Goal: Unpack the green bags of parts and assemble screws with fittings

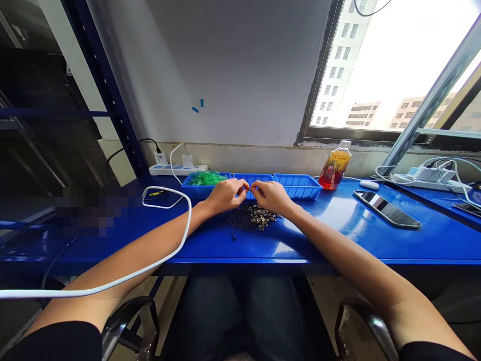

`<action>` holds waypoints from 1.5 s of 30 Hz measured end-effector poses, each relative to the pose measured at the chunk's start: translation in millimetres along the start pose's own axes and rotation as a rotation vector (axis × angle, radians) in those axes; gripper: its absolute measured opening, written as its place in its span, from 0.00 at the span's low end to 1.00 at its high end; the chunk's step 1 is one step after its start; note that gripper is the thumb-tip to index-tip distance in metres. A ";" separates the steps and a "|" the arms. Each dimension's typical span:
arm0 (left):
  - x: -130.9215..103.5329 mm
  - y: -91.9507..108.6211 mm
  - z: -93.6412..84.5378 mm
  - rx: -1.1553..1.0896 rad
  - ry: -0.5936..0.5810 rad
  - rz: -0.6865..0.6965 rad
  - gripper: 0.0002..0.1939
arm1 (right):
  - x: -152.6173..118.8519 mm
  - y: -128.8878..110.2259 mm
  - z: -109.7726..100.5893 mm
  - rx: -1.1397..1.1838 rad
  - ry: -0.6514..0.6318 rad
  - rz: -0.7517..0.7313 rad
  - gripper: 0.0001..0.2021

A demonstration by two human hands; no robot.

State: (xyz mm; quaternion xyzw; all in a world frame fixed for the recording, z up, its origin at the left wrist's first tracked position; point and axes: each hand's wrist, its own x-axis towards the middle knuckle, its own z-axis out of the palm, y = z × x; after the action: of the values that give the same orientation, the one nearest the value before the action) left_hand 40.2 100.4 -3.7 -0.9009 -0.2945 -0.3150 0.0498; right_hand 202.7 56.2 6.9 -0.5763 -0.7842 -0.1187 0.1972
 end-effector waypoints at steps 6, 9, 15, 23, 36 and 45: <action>0.4 -0.6 2.1 0.007 0.007 0.005 0.07 | 0.1 0.1 -0.4 0.000 0.008 -0.003 0.14; 0.4 0.0 2.9 0.006 0.006 -0.002 0.07 | 0.4 0.5 -0.2 0.006 0.013 -0.009 0.14; -0.3 -0.6 3.3 0.000 0.015 0.014 0.07 | 0.5 0.2 0.2 0.011 0.001 -0.014 0.14; 0.3 -0.4 0.7 0.015 0.005 0.002 0.07 | 0.3 -0.6 -1.1 0.011 0.007 -0.002 0.14; -0.5 1.0 -0.3 -0.017 -0.005 0.006 0.06 | 0.0 0.1 -0.2 0.013 -0.015 -0.002 0.14; 0.1 5.6 -1.8 0.039 0.010 -0.069 0.07 | 0.7 0.1 0.1 0.018 -0.011 -0.004 0.14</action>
State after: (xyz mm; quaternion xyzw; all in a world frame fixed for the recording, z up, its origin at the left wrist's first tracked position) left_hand 42.4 95.3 -1.7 -0.8873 -0.3315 -0.3154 0.0579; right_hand 202.6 56.9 7.1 -0.5736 -0.7875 -0.1089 0.1976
